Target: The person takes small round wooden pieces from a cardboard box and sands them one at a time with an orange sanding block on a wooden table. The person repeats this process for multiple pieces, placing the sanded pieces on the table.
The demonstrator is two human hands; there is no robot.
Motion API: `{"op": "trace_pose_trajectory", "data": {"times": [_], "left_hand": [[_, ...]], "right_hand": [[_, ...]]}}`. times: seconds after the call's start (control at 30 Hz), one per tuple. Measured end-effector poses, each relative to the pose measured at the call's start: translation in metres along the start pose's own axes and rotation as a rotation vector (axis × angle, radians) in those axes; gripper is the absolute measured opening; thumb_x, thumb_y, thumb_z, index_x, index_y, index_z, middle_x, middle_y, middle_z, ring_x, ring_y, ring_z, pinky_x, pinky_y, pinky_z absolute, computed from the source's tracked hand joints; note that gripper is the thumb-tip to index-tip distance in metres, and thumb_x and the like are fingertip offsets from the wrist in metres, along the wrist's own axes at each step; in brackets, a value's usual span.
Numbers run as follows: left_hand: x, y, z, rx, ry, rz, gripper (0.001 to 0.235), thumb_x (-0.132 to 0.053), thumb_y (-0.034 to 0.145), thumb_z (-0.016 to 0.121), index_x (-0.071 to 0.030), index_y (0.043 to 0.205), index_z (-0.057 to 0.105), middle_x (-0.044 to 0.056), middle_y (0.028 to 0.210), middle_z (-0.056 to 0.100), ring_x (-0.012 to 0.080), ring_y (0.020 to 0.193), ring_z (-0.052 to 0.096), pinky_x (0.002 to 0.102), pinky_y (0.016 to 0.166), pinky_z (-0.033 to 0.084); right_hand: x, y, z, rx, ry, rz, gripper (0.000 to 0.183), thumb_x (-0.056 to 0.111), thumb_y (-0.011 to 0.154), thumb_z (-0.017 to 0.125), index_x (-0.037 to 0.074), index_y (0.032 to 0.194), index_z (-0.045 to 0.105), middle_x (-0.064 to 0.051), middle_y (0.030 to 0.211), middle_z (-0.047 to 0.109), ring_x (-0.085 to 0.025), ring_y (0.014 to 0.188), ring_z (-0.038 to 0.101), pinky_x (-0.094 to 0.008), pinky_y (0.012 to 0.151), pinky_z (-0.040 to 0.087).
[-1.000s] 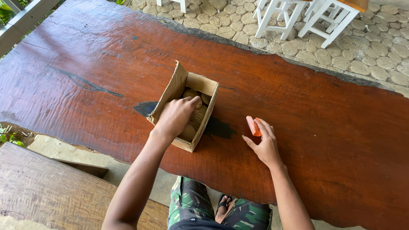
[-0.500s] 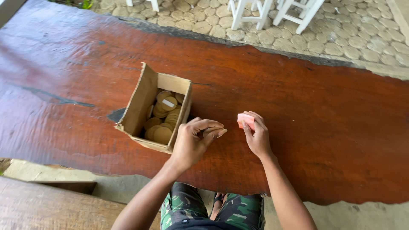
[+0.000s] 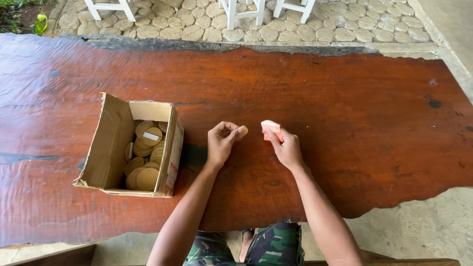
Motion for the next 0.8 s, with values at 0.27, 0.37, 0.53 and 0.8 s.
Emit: {"op": "trace_pose_trajectory", "data": {"times": [0.27, 0.37, 0.53, 0.8], "left_hand": [[-0.015, 0.013, 0.008, -0.009, 0.041, 0.024, 0.016, -0.012, 0.085, 0.086, -0.003, 0.090, 0.074, 0.011, 0.078, 0.074, 0.0149, 0.072, 0.070, 0.028, 0.064, 0.061], [-0.016, -0.001, 0.003, -0.011, -0.055, -0.051, 0.018, -0.008, 0.085, 0.085, 0.003, 0.091, 0.073, 0.016, 0.083, 0.074, 0.0199, 0.073, 0.073, 0.033, 0.066, 0.067], [-0.017, -0.008, 0.004, -0.001, -0.083, -0.102, 0.018, -0.008, 0.088, 0.082, 0.008, 0.093, 0.075, 0.018, 0.085, 0.076, 0.0200, 0.075, 0.074, 0.036, 0.073, 0.068], [-0.009, -0.009, 0.001, 0.086, -0.037, -0.069, 0.017, -0.004, 0.091, 0.078, 0.010, 0.095, 0.070, 0.021, 0.079, 0.072, 0.0230, 0.065, 0.074, 0.033, 0.058, 0.068]], "right_hand": [[-0.064, -0.003, 0.009, -0.019, -0.107, -0.012, 0.014, 0.018, 0.092, 0.072, 0.007, 0.086, 0.066, -0.018, 0.058, 0.059, -0.035, 0.054, 0.063, -0.037, 0.051, 0.049], [-0.077, -0.019, 0.014, -0.040, -0.152, -0.056, 0.007, 0.017, 0.088, 0.077, 0.012, 0.086, 0.073, -0.013, 0.058, 0.061, -0.031, 0.056, 0.066, -0.035, 0.050, 0.050], [-0.063, -0.014, 0.012, -0.068, -0.180, -0.127, 0.007, 0.016, 0.085, 0.079, 0.012, 0.089, 0.075, -0.012, 0.060, 0.061, -0.029, 0.060, 0.067, -0.035, 0.055, 0.053], [-0.094, -0.029, 0.020, -0.065, -0.130, -0.248, 0.008, 0.011, 0.086, 0.077, 0.007, 0.093, 0.077, -0.013, 0.062, 0.063, -0.030, 0.057, 0.065, -0.035, 0.053, 0.053]]}}
Point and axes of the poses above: each hand's wrist, its own y-axis towards the middle knuckle, its own z-axis out of the palm, x = y × z, the point moved 2 cm from there along y, towards the middle knuckle
